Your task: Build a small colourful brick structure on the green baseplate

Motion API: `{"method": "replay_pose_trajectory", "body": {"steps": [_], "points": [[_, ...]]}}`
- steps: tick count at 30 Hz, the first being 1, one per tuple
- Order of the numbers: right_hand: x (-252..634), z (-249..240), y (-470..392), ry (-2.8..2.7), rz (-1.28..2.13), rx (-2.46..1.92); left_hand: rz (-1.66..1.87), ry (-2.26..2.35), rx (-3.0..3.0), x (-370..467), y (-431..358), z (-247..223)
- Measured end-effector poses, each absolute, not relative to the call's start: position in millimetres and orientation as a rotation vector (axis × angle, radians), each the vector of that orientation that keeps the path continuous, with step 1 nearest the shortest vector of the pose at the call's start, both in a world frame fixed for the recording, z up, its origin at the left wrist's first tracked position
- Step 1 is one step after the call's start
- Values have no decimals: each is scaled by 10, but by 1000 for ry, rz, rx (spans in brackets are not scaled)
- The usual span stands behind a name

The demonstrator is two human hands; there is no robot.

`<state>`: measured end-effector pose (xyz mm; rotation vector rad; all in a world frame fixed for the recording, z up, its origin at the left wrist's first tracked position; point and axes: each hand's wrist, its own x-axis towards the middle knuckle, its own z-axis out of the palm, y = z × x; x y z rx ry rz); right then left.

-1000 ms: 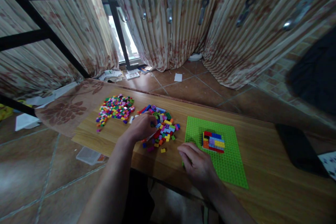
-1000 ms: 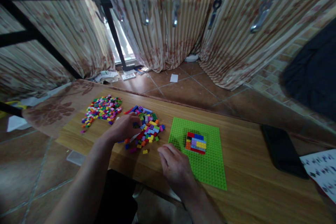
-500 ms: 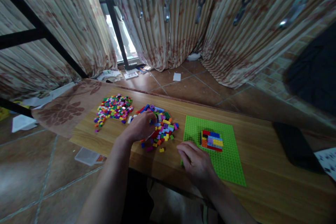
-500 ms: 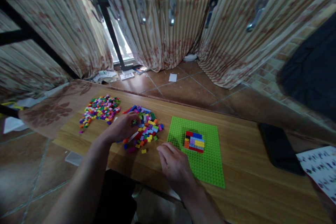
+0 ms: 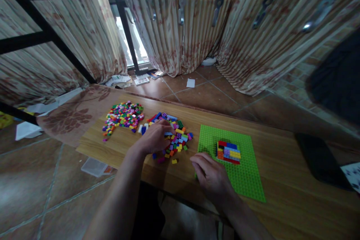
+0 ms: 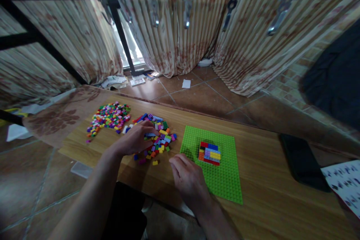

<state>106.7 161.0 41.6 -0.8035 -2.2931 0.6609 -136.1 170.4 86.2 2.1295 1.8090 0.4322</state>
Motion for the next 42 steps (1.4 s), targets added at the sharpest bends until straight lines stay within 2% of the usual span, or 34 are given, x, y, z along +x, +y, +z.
{"method": "replay_pose_trajectory", "body": {"steps": [11, 17, 24, 30, 42], "points": [[1067, 403, 1609, -2309, 666, -817, 428, 1830, 2185, -1309, 1735, 736], [1070, 403, 1622, -2300, 654, -830, 580, 1749, 2112, -1336, 1739, 798], [1049, 486, 1654, -2044, 668, -945, 727, 1268, 1679, -1186, 1701, 986], [1080, 603, 1693, -1908, 878, -898, 722, 959, 1359, -926, 1715, 978], [1164, 647, 1771, -1868, 859, -995, 825, 935, 922, -569, 1773, 851]]}}
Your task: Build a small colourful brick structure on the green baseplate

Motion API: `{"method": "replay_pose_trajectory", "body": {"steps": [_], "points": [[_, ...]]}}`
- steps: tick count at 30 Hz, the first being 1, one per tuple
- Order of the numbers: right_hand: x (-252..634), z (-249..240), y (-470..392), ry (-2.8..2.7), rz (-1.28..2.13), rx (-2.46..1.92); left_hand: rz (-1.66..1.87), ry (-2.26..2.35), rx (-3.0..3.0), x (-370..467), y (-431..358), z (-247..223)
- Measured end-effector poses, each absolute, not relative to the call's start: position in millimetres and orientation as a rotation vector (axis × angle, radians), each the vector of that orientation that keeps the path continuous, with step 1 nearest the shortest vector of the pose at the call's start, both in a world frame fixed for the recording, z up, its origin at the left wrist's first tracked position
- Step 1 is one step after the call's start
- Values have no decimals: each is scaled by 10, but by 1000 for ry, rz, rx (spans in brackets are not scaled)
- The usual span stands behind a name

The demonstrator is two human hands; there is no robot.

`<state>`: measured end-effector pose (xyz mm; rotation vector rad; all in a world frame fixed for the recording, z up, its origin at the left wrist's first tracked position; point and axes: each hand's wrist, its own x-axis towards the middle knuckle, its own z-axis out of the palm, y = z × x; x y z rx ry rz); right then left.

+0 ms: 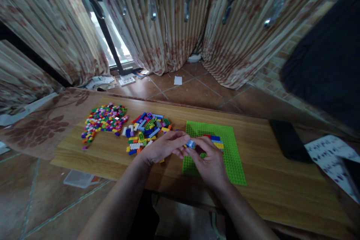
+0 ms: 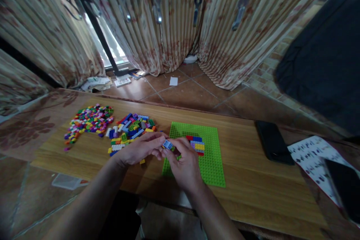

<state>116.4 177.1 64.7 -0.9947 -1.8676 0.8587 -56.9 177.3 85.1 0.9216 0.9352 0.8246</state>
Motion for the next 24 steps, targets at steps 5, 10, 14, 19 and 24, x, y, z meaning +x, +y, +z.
{"method": "replay_pose_trajectory", "body": {"steps": [5, 10, 14, 19, 24], "points": [[1163, 668, 1784, -1841, 819, -1043, 857, 916, 875, -494, 1793, 820], [1120, 663, 1733, -1884, 681, -1015, 910, 930, 703, -478, 1771, 792], [1035, 650, 1670, -1819, 602, -1043, 973, 949, 591, -491, 1753, 793], [991, 638, 1683, -1776, 661, -1058, 1036, 994, 535, -454, 1766, 783], [1016, 597, 1734, -1718, 714, -1077, 1090, 1007, 452, -386, 1772, 760]]}}
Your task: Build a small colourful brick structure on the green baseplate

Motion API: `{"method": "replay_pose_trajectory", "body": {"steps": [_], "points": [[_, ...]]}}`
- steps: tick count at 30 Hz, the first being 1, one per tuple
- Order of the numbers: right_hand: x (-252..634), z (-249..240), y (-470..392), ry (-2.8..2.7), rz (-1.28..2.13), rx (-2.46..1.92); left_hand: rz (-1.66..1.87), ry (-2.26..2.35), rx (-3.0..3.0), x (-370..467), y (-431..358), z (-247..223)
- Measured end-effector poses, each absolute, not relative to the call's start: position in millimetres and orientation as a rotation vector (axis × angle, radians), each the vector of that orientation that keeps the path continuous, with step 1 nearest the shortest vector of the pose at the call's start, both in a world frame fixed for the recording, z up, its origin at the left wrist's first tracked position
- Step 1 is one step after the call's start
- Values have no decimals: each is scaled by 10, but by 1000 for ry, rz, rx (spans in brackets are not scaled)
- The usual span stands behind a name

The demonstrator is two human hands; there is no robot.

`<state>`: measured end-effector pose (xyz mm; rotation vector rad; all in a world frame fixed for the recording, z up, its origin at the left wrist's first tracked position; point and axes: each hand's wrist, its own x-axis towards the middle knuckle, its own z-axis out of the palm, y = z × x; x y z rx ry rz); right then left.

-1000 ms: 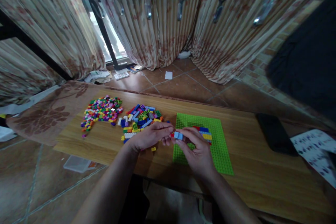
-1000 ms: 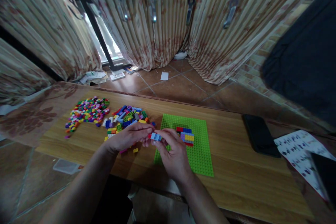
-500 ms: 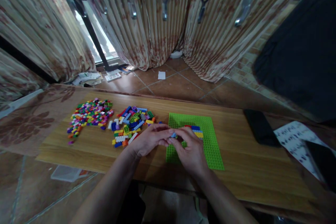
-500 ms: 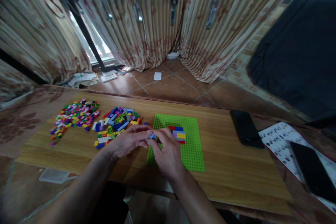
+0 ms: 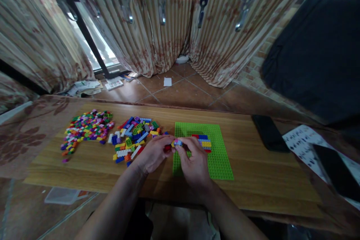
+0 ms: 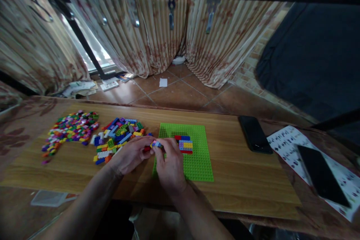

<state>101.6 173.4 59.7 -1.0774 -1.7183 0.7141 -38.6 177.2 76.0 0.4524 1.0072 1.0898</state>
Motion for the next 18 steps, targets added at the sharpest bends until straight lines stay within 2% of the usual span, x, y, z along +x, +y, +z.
{"method": "replay_pose_trajectory", "body": {"steps": [11, 18], "points": [[1059, 535, 1773, -1620, 934, -1071, 1048, 990, 554, -400, 1766, 752], [1035, 493, 1765, -1613, 868, -1116, 1118, 1022, 506, -329, 1753, 758]]}}
